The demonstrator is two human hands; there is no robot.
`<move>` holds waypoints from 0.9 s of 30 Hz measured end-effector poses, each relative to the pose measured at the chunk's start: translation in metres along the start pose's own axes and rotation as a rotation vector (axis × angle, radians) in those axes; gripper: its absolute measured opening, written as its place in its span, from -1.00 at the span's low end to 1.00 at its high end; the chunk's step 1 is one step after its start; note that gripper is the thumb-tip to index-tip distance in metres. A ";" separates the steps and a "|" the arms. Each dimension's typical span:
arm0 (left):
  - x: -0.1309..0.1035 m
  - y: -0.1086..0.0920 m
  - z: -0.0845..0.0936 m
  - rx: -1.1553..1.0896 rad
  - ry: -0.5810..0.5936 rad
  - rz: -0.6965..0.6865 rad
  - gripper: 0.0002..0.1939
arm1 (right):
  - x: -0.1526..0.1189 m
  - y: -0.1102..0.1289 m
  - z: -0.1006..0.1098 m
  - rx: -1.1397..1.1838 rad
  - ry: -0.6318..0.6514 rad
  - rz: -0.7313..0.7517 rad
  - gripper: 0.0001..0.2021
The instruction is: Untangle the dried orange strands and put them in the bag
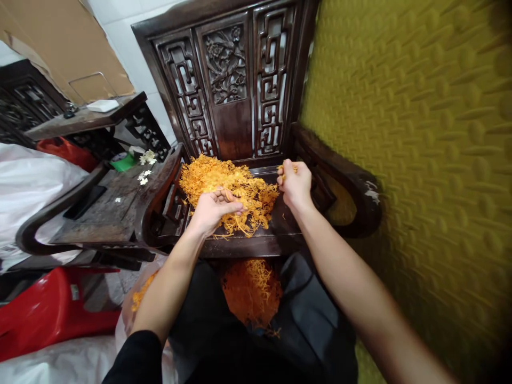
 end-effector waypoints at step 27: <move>0.018 -0.002 -0.003 -0.124 -0.199 0.030 -0.63 | -0.032 0.000 -0.034 -0.281 0.163 0.189 -0.74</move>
Point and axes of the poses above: each hand's wrist, its own x-axis towards the middle knuckle, its own z-axis out of the back of the hand, y = z × x, the point moved 6 cm from there along x, towards the middle knuckle, and after that the axes turned 11 degrees about x, right-handed, at the moved point
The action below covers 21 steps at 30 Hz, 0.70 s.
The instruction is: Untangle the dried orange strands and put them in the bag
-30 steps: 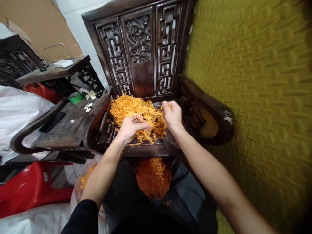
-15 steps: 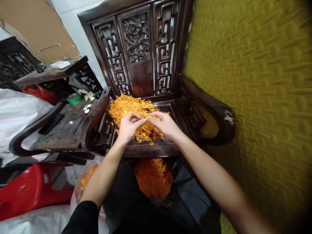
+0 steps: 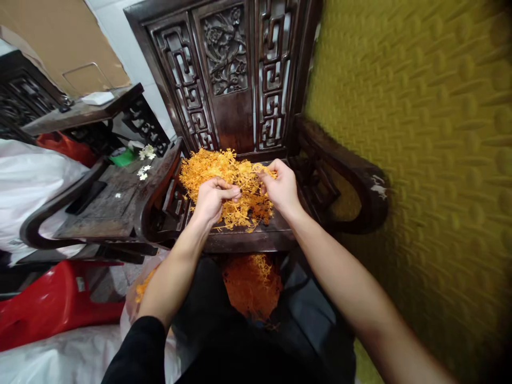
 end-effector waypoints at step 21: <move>0.005 0.014 0.013 0.131 0.090 -0.007 -0.65 | -0.021 0.041 -0.021 -0.202 0.252 0.209 -0.66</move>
Point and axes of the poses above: each hand's wrist, its own x-axis towards the middle knuckle, its own z-axis out of the back of the hand, y = z × x, the point moved 6 cm from there along x, towards the middle knuckle, and after that the axes turned 11 degrees about x, right-handed, at the moved point
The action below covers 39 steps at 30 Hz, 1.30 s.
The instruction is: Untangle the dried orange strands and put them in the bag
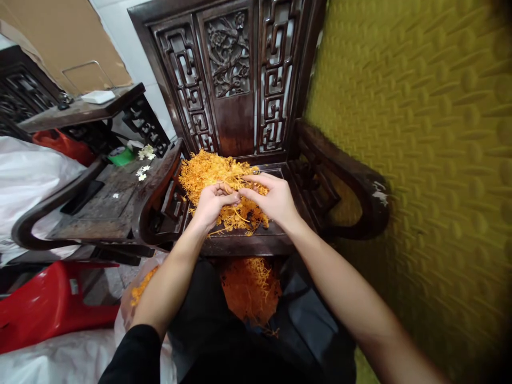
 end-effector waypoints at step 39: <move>0.002 0.002 0.029 -0.019 0.072 0.112 -0.59 | 0.005 -0.081 0.011 0.888 -0.014 -0.651 -0.41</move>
Point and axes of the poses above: each hand's wrist, its own x-axis towards the middle knuckle, its own z-axis out of the back of the hand, y = z × x, the point moved 6 cm from there along x, towards the middle knuckle, and after that the axes turned 11 degrees about x, right-handed, at the moved point
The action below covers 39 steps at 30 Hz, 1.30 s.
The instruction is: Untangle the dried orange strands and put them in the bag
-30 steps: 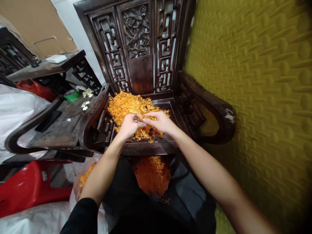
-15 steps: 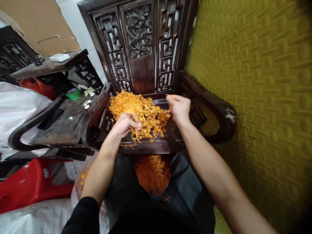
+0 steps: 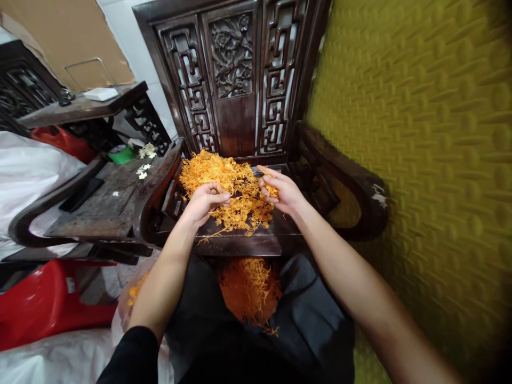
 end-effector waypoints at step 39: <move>-0.003 -0.021 -0.036 0.152 -0.408 -0.514 -0.54 | -0.058 0.002 -0.090 -1.422 0.067 0.759 -0.63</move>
Point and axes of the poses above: each hand's wrist, its own x-axis towards the middle knuckle, its own z-axis out of the back of the hand, y = z × x, the point moved 6 cm from there along x, towards the middle knuckle, and after that the axes turned 11 degrees about x, right-handed, at the moved point
